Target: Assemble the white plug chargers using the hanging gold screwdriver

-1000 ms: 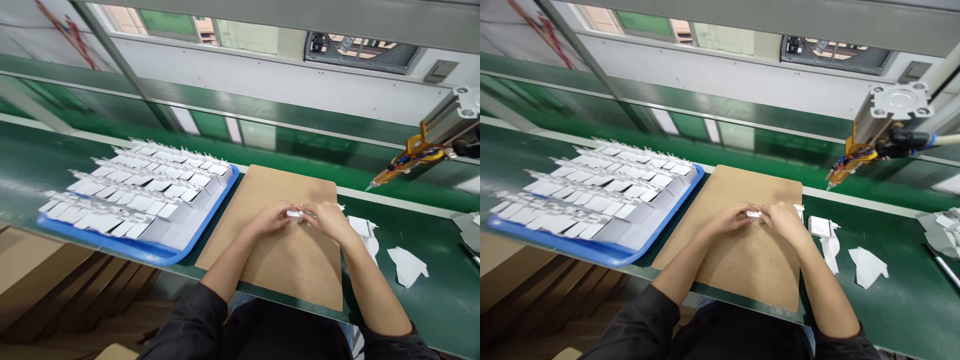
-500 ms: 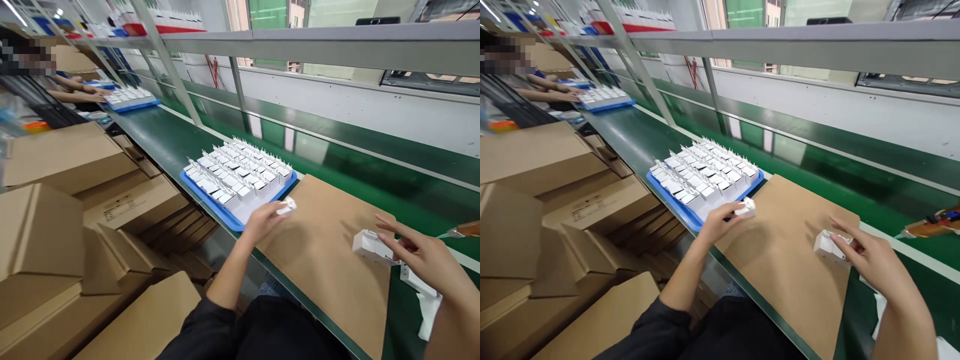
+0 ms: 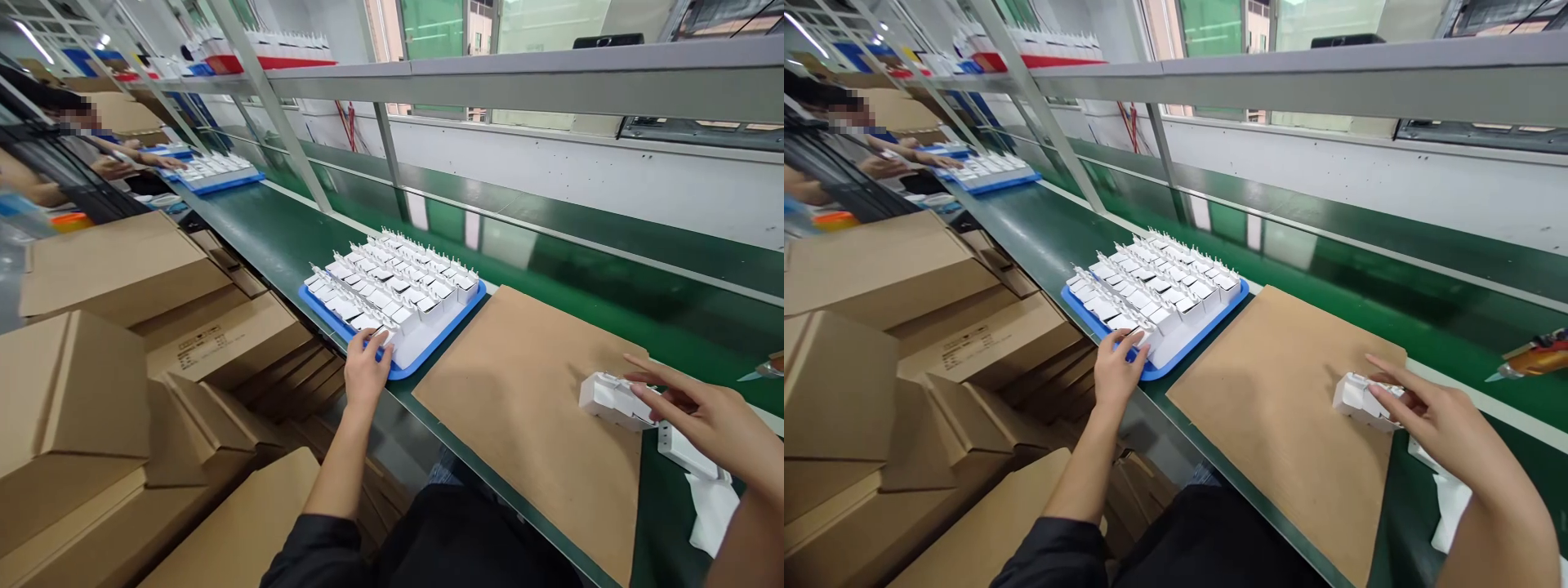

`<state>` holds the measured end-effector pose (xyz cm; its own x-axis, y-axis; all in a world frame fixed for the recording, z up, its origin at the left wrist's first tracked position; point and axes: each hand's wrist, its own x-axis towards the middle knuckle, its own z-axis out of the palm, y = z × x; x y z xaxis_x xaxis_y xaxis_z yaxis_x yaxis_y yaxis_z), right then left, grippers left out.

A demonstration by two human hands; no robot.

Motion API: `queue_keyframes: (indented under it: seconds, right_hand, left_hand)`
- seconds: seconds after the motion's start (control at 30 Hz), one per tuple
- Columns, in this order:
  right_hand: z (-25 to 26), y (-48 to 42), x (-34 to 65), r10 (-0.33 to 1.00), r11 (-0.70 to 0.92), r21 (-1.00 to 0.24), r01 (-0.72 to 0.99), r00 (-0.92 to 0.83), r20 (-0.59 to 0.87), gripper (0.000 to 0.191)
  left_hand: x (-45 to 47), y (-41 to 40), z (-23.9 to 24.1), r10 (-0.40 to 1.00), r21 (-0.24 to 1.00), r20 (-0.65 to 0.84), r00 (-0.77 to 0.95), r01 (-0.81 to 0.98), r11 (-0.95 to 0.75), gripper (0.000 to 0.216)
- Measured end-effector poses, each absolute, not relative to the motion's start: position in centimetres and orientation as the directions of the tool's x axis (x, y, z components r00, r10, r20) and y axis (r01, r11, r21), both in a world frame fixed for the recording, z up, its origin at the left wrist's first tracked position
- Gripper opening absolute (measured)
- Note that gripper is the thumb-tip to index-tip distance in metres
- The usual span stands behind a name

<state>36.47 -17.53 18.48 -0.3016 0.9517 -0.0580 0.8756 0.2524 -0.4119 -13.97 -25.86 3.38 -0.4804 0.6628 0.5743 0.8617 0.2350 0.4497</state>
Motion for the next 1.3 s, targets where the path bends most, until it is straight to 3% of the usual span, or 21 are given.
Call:
queue_keyframes:
  seconds: [0.1,0.23,0.33,0.4,0.47,0.57,0.67,0.77,0.87,0.93,1.0,1.1,1.3]
  right_hand:
    - [19.1,-17.7,36.8,0.956,0.271,-0.409,0.872,-0.294,0.007,0.055]
    - [20.9,-19.2,36.8,0.947,0.315,-0.539,0.782,-0.294,0.127,0.049]
    - [21.9,-20.5,37.6,0.931,0.305,-0.643,0.703,-0.076,0.358,0.033]
    - [22.0,-20.8,38.6,0.83,0.342,-0.689,0.639,0.138,0.54,0.023]
    - [21.7,-20.5,39.9,0.66,0.415,-0.706,0.574,0.344,0.668,0.031]
    - [21.0,-19.4,41.6,0.438,0.526,-0.688,0.5,0.534,0.723,0.041]
    - [20.1,-18.3,42.0,0.519,0.556,-0.692,0.46,0.458,0.722,0.052]
    - [19.1,-17.5,41.6,0.718,0.469,-0.744,0.476,0.286,0.635,0.073]
    - [18.3,-16.7,40.9,0.829,0.388,-0.76,0.521,0.164,0.535,0.082]
    - [18.1,-16.5,40.4,0.852,0.367,-0.742,0.561,0.117,0.51,0.08]
    - [18.3,-16.5,40.0,0.853,0.366,-0.715,0.595,0.091,0.513,0.073]
    - [18.6,-16.9,39.1,0.83,0.405,-0.695,0.594,0.079,0.552,0.062]
    - [18.6,-17.7,36.7,0.784,0.523,-0.733,0.435,0.092,0.614,0.061]
  left_hand:
    - [-14.3,-25.9,3.5,0.658,0.422,0.591,-0.466,0.874,0.241,0.03]
    - [-14.8,-26.0,3.7,0.658,0.361,0.625,-0.42,0.903,0.234,0.03]
    - [-15.3,-25.9,3.7,0.629,0.344,0.67,-0.395,0.916,0.209,0.029]
    - [-15.5,-25.9,3.9,0.607,0.334,0.698,-0.381,0.922,0.195,0.027]
    - [-15.1,-26.0,4.4,0.591,0.318,0.718,-0.368,0.929,0.191,0.033]
    - [-12.6,-26.1,5.7,0.589,0.329,0.727,-0.351,0.932,0.15,0.047]
    - [-7.1,-25.4,7.2,0.734,0.441,0.622,-0.272,0.897,-0.041,0.051]
    - [0.4,-23.3,8.2,0.929,0.64,0.37,0.007,0.723,-0.26,0.055]
    - [7.7,-20.3,8.2,0.938,0.766,0.142,0.315,0.566,-0.306,0.08]
    - [11.5,-18.2,7.8,0.911,0.809,0.046,0.41,0.52,-0.275,0.095]
    - [14.1,-16.6,7.3,0.901,0.837,0.001,0.434,0.493,-0.239,0.096]
    - [15.6,-15.6,6.6,0.903,0.861,0.019,0.429,0.452,-0.233,0.075]
    - [14.0,-15.4,6.5,0.851,0.88,0.085,0.519,0.361,-0.308,0.051]
